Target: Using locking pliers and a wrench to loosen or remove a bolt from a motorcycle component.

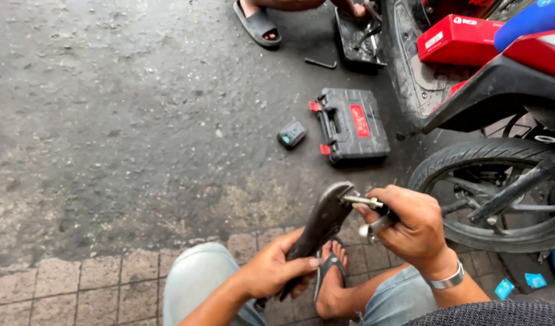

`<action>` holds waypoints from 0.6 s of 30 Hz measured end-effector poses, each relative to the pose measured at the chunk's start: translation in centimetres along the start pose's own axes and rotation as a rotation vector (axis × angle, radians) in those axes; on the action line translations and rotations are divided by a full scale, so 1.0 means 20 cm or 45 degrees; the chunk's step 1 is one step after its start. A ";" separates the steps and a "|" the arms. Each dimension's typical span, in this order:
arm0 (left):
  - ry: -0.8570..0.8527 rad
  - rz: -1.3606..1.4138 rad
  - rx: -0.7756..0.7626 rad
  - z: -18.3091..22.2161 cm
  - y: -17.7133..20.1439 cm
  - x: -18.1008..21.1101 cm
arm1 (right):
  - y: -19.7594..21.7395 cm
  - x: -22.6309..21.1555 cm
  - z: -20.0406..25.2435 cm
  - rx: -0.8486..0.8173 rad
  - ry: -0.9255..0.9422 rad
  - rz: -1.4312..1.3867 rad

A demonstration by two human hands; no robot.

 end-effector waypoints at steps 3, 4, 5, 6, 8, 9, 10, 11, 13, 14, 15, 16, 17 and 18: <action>0.013 0.164 0.064 -0.03 -0.02 -0.11 | -0.01 0.00 -0.01 -0.026 0.044 -0.006; 0.021 0.167 0.063 -0.04 -0.03 -0.13 | -0.02 0.01 -0.01 -0.027 0.036 -0.009; -0.043 0.189 0.072 -0.05 -0.03 -0.14 | -0.02 0.01 -0.01 -0.041 0.066 0.008; -0.106 0.217 0.085 -0.06 -0.05 -0.16 | -0.03 0.00 0.00 -0.060 0.095 0.021; -0.126 0.257 0.096 -0.08 -0.07 -0.19 | -0.04 -0.01 -0.01 -0.089 0.119 0.015; -0.155 0.288 0.104 -0.08 -0.08 -0.19 | -0.05 -0.03 -0.02 -0.111 0.153 0.015; -0.153 0.287 0.105 -0.10 -0.10 -0.19 | -0.07 -0.03 -0.02 -0.110 0.152 0.014; -0.123 0.366 0.130 -0.12 -0.11 -0.19 | -0.10 -0.04 -0.02 -0.163 0.182 0.090; -0.081 0.455 0.160 -0.13 -0.12 -0.21 | -0.14 -0.05 -0.01 -0.224 0.201 0.158; -0.140 0.383 0.151 -0.14 -0.11 -0.18 | -0.13 -0.03 -0.02 -0.217 0.161 0.153; -0.198 0.311 0.141 -0.14 -0.09 -0.15 | -0.13 -0.01 -0.02 -0.211 0.121 0.148; -0.210 0.307 0.141 -0.14 -0.08 -0.13 | -0.13 -0.02 -0.02 -0.209 0.132 0.153; -0.184 0.166 0.169 -0.13 -0.06 -0.12 | -0.13 -0.02 -0.02 -0.193 0.122 0.159; -0.155 0.030 0.197 -0.12 -0.04 -0.11 | -0.12 -0.02 0.00 -0.180 0.108 0.165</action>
Point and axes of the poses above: each hand's wrist, its own z-axis away from the middle knuckle, its own y-axis out of the back of the hand, x = y × z, the point moved 7 cm from there along -z, towards the middle knuckle, and after that the axes turned 8 degrees about -x, right-handed, at the moved point
